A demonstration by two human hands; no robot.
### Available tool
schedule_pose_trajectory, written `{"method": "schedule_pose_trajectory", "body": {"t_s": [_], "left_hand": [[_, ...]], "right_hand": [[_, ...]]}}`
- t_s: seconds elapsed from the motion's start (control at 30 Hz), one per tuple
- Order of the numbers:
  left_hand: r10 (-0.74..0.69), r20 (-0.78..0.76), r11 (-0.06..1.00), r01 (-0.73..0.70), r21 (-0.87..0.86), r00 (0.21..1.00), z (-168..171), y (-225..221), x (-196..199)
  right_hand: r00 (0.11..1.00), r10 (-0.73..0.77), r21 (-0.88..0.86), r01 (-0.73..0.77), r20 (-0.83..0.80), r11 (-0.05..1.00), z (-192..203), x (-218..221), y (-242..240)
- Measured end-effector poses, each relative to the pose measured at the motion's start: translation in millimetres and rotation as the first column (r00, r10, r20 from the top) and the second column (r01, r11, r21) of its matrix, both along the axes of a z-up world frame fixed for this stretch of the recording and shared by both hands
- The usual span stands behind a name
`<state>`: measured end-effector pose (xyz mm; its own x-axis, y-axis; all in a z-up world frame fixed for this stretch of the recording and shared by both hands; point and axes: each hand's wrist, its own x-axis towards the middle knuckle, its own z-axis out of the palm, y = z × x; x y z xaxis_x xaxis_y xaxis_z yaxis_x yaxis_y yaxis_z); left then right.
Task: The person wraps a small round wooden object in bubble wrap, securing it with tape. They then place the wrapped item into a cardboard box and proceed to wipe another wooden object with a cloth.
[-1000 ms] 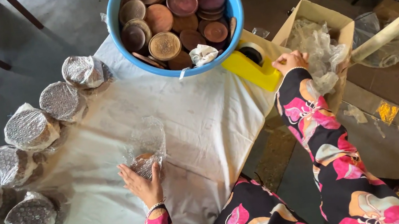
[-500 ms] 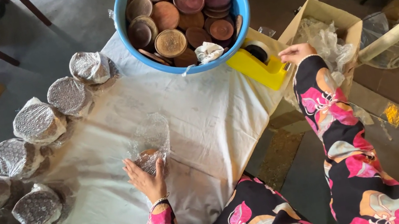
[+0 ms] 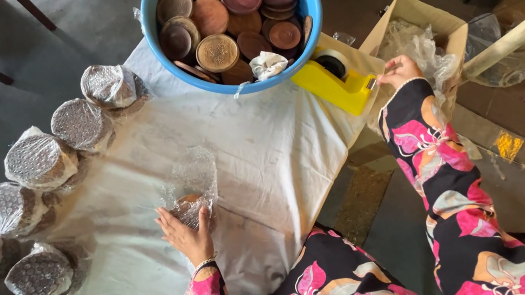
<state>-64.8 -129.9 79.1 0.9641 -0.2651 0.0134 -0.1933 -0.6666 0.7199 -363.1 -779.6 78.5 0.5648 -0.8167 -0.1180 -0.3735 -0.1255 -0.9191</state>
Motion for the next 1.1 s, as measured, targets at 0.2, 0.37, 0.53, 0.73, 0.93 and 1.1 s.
{"method": "schedule_pose_trajectory", "body": {"t_s": [0.2,0.37,0.53,0.73,0.93,1.1], "left_hand": [[0.004,0.006,1.000,-0.004,-0.013,1.000,1,-1,0],[-0.010,0.009,1.000,0.011,-0.008,1.000,-2,1,1],[0.005,0.005,1.000,-0.005,0.000,1.000,2,0,1],[0.012,-0.007,1.000,-0.012,-0.003,1.000,7,-1,-2],[0.015,0.014,0.999,-0.014,-0.030,1.000,-6,-5,0],[0.009,0.129,1.000,-0.007,-0.011,0.992,-20,1,-1]], "right_hand": [[0.980,-0.129,0.168,0.104,0.149,0.980,-31,-29,-5],[0.966,-0.144,0.162,0.110,0.213,0.981,-67,-38,-13],[0.964,-0.160,0.170,0.124,0.215,0.978,-81,-35,-5],[0.953,-0.227,0.123,0.205,0.203,0.971,-130,-38,-26],[0.851,-0.371,-0.513,0.145,-0.371,0.846,-71,-35,50],[0.854,-0.447,-0.379,0.518,0.265,0.767,-35,-4,143]]}}
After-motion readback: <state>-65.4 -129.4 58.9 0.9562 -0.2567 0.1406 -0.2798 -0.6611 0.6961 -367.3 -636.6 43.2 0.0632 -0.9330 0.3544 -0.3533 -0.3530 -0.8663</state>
